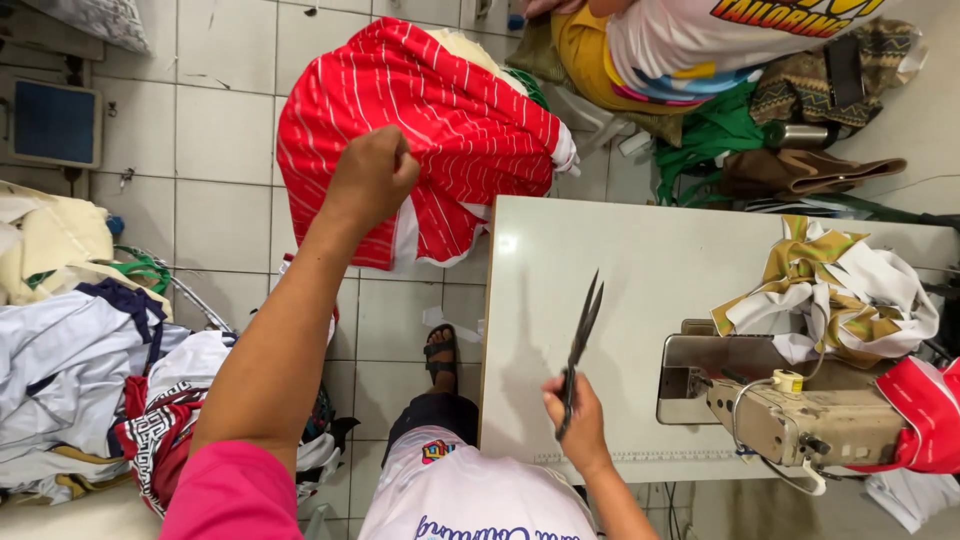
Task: Cutting red and white striped fabric into strips using scissors on a work table in a sewing factory.
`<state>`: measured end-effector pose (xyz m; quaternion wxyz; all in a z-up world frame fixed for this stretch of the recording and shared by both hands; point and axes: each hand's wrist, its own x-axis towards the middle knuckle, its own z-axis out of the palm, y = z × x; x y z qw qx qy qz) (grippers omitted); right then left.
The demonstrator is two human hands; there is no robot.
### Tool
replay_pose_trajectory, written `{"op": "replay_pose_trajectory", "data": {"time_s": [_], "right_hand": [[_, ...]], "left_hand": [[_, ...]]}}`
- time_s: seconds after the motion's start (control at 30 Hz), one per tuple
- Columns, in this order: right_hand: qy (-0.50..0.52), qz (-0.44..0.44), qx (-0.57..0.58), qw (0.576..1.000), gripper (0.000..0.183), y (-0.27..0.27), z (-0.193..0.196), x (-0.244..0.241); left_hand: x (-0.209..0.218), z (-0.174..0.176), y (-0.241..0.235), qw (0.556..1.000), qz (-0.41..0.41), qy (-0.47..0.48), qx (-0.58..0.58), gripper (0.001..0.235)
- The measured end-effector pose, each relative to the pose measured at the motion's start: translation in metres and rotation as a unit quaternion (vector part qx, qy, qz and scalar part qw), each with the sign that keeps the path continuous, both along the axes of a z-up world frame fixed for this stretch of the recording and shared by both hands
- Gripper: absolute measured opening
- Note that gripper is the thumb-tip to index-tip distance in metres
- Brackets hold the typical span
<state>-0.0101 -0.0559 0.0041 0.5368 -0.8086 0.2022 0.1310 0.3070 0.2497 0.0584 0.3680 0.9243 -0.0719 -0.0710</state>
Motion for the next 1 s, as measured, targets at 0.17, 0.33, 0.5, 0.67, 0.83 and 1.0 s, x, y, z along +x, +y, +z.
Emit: {"op": "replay_pose_trajectory", "data": {"time_s": [0.17,0.33,0.5,0.67,0.83,1.0], "right_hand": [[-0.072,0.024,0.126,0.989,0.029,0.041,-0.001,0.071],[-0.102,0.08,0.08,0.988,0.055,0.095,0.036,0.158],[-0.275,-0.022,0.27,0.922,0.059,0.135,0.054,0.23],[-0.24,-0.015,0.234,0.942,0.026,0.135,0.07,0.22],[-0.234,-0.045,0.2,0.95,0.045,0.11,0.131,0.172],[-0.355,-0.111,0.362,0.855,0.05,0.073,0.203,0.177]], "left_hand": [[-0.008,0.06,-0.001,0.987,0.007,0.055,-0.15,0.006],[-0.025,0.141,-0.02,0.944,-0.055,0.101,-0.309,0.016],[-0.043,0.206,-0.044,0.763,-0.085,0.159,-0.621,0.008],[-0.046,0.244,-0.058,0.685,-0.128,0.096,-0.711,0.007],[-0.033,0.215,-0.073,0.744,-0.119,-0.042,-0.656,0.014],[-0.092,0.109,-0.107,0.877,-0.133,-0.295,-0.356,0.122]]}}
